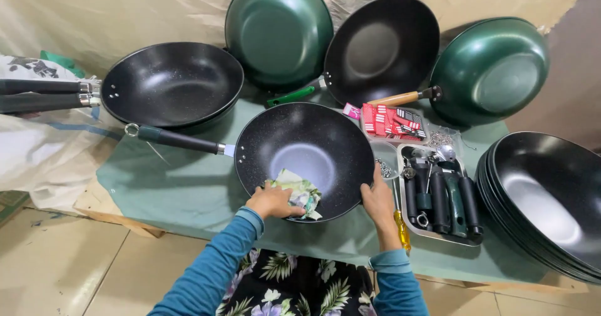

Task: Assembling a handle onto a pan using a screwdriver and then cleaning multiple pans with a cloth.

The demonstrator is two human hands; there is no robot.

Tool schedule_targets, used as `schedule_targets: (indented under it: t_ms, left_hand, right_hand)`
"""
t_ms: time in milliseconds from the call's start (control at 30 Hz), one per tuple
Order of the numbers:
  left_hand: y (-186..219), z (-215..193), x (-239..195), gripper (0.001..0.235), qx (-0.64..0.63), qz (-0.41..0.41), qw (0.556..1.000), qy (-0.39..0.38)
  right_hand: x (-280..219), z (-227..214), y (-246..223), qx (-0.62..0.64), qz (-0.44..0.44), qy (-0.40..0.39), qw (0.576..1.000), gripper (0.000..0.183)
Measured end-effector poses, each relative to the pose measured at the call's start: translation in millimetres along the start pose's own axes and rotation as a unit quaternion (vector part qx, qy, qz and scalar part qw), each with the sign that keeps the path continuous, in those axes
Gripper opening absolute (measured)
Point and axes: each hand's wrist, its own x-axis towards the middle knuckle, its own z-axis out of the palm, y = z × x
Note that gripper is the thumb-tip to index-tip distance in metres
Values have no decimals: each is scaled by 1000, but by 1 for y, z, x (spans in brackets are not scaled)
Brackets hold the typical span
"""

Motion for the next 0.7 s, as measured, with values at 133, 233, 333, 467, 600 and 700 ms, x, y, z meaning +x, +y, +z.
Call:
schedule_targets:
  t_ms: [133,233,333,467,600,700]
  left_hand:
    - [11,-1,-16,119,37,2,999,-17]
    - [24,1,-21,115,88,-15,995,-41]
    - [26,5,-3,112,98,-17,994,-38]
    - [43,4,17,113,138,-5,989,-53]
    - [85,3,12,99,125,54,988,-75]
    - [101,5,20,84,97,74,991,-51]
  right_hand:
    - [-15,1,10,-16,16,0,1000,79]
    - [-41,-3,1,16,56,20,998,78]
    - [-54,0,-2,51,51,49,996,78]
    - [-59,4,-3,61,49,59,995,80]
    - [-47,13,11,35,46,58,997,80]
    - [-42,26,21,6,13,115,993,81]
